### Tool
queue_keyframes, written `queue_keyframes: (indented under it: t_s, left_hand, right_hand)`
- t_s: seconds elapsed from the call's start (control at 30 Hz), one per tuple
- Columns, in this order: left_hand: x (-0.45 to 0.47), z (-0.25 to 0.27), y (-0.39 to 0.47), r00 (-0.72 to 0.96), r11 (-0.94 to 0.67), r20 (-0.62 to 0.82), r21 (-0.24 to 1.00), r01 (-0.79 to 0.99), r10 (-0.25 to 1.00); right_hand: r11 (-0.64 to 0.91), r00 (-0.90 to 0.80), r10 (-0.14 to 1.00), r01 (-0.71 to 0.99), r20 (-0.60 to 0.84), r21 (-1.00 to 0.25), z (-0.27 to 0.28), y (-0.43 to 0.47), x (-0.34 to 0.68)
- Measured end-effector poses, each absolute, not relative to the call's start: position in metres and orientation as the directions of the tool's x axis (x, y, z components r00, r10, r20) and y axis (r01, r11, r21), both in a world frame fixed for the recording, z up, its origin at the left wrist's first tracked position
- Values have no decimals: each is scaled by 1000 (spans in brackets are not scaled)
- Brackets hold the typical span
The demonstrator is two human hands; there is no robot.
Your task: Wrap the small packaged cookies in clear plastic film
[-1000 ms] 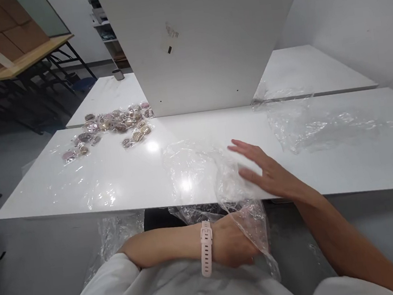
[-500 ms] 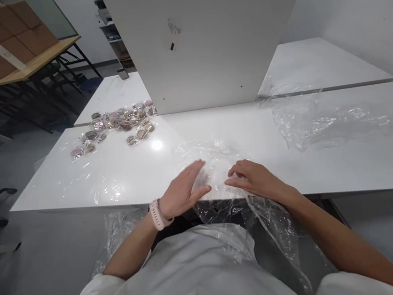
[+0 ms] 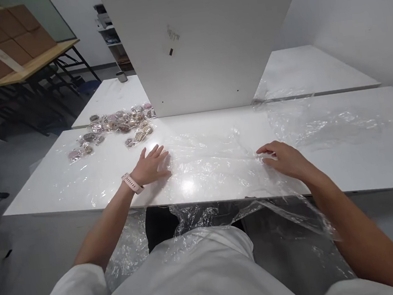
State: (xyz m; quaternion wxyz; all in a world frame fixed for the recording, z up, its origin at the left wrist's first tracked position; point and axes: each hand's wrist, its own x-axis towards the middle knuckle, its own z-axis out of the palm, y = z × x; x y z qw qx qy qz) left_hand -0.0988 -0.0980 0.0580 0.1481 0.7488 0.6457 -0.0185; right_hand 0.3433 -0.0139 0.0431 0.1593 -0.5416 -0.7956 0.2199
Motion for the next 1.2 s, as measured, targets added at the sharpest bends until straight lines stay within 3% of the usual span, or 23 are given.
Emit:
queue_keyframes:
  t_s: [0.07,0.13,0.27,0.33,0.43,0.53,0.63,0.73,0.83,1.03,1.2]
  left_hand:
    - [-87,62,-103,177,-139,-133,253,957,975]
    - [-69,56,-109,212,-169,-109,311,935,971]
    - [-45,29,-101,235,-180,-182,274,945,955]
    - [-45,20,-82,228,-185,-137,272,945,964]
    - [-58,23,-44,205,-187,-24,320,929,978]
    - [-81,39,-16,29,-49,68,316,947,997]
    - [-120,45,-11,-308,250,181,285,925,934]
    - [-164,36,-24,-484,437,142,268,858,863]
    - [-191,20,-36,-461,433,62,249,866,885]
    - [-185,14,-37,-361,344,143,133,930,922]
    - [-184,25,-40,-365,341,159,163,926,917]
  right_hand:
    - [420,-403,907,835,125,-355,55,-15,335]
    - [482,-444,876,812,185,-329,68,-18,317]
    - [579,-645,764,670,22,-465,62,-16,264]
    - [609,-683,727,688,-68,-395,41,-3,239]
    - [571,-608,786,783,-113,-246,11,28,212]
    - [498,-527,845,839,-94,-221,-2,64,200]
    - [525,-546,837,814,-20,-247,-6,85,204]
    - [601,-607,793,769,47,-218,-14,90,213]
    - [601,-602,797,778,55,-186,-22,87,218]
    - [593,-584,805,784,108,-185,-28,88,216]
    - [597,-578,802,781,151,-185,-32,90,217]
